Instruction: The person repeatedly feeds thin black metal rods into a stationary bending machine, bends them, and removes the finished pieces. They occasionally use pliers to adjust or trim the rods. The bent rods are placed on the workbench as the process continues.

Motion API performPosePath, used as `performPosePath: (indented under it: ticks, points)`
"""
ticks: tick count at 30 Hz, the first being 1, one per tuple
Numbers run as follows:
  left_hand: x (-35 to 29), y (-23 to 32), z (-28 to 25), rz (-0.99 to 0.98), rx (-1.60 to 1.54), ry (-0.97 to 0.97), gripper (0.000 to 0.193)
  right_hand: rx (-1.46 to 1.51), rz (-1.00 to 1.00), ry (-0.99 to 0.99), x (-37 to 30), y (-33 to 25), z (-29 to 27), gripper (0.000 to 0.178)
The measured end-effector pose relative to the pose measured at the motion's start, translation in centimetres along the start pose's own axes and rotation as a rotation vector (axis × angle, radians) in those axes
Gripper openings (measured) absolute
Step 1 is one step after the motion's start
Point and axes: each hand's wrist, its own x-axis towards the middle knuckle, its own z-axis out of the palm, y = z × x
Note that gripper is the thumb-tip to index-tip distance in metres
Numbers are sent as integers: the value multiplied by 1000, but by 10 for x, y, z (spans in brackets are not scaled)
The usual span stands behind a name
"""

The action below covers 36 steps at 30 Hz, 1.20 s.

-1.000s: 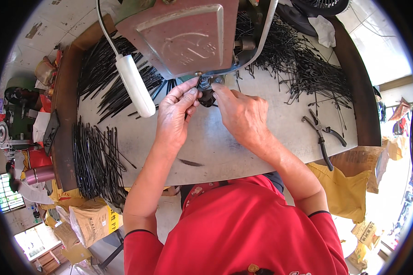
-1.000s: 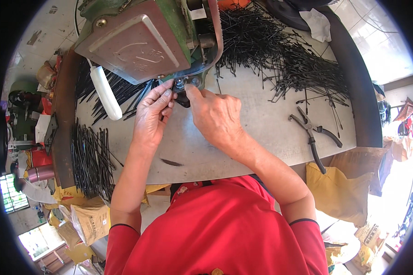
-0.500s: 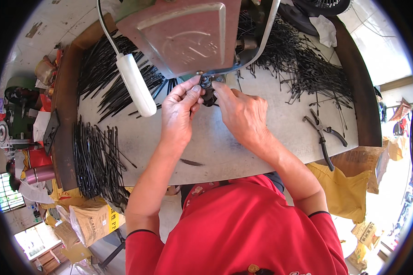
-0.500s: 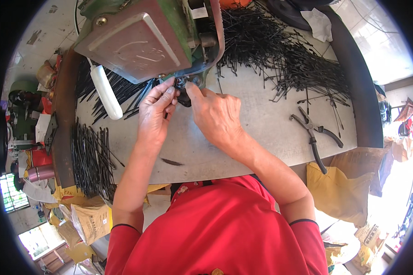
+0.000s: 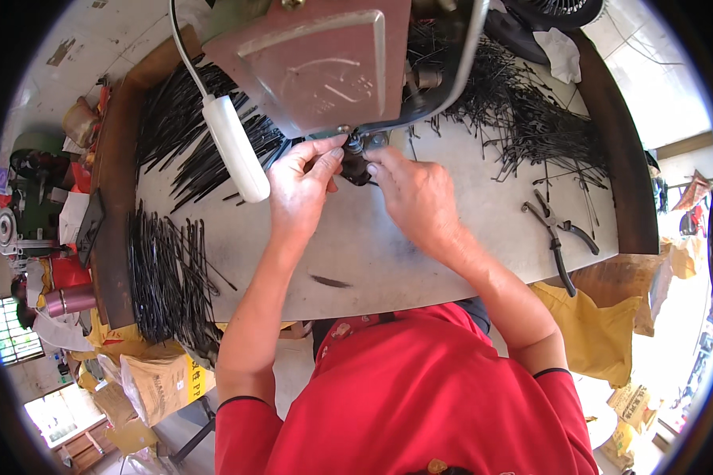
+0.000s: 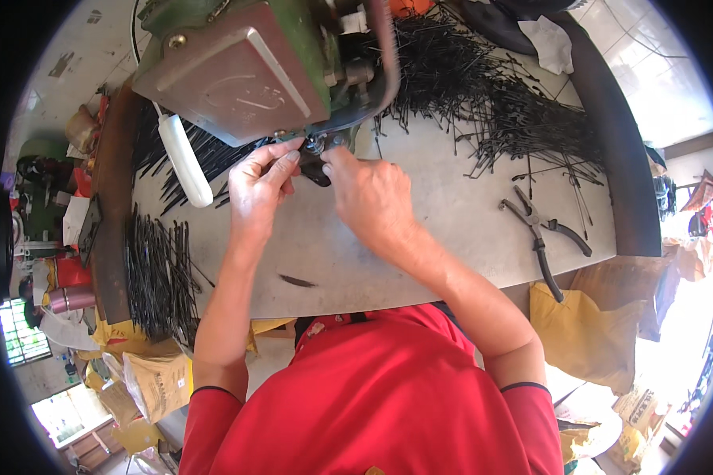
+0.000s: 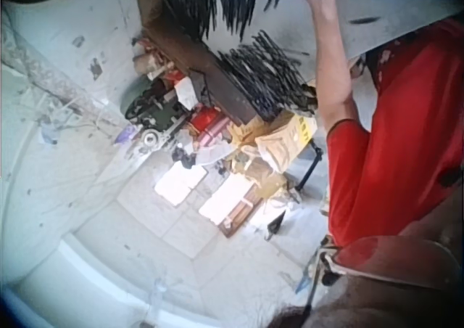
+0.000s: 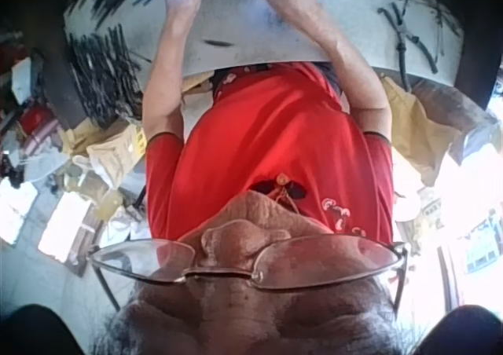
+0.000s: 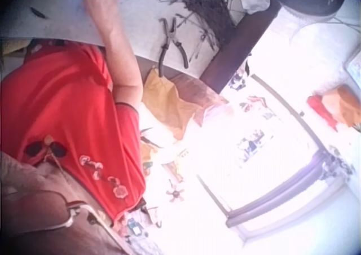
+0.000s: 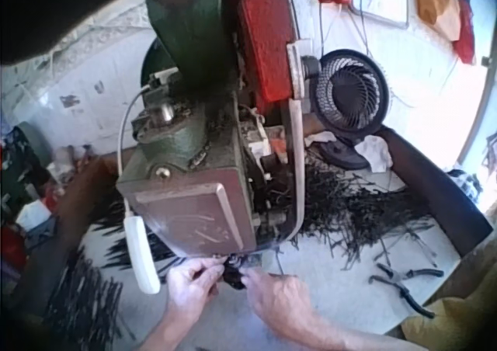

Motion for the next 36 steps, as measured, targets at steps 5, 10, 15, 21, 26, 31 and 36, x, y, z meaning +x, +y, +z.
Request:
performPosePath:
  ticks: [5,10,15,21,26,31,36]
  points:
    - [-5,-8,6,-20,-172,34,22,105,-92,17,7,6,-3,9]
    - [-20,-6,-1,-210,-416,-225,19,291,-5,-152,-10,-8,-22,23]
    - [-44,-16,13,-266,-776,-123,21,1159,423,-103,-33,-7,-18,26]
    - [-80,-34,-18,374,298,149,52,1634,681,-62,-49,15,0,14]
    - [-109,-52,-129,219,1264,630,64,1185,544,-39,-45,10,-33,9]
    - [-145,-81,-190,1,1496,580,61,332,14,-245,-51,-29,-53,40]
    - [-141,-80,-247,212,1519,535,68,-206,-507,-364,-54,-46,-55,77]
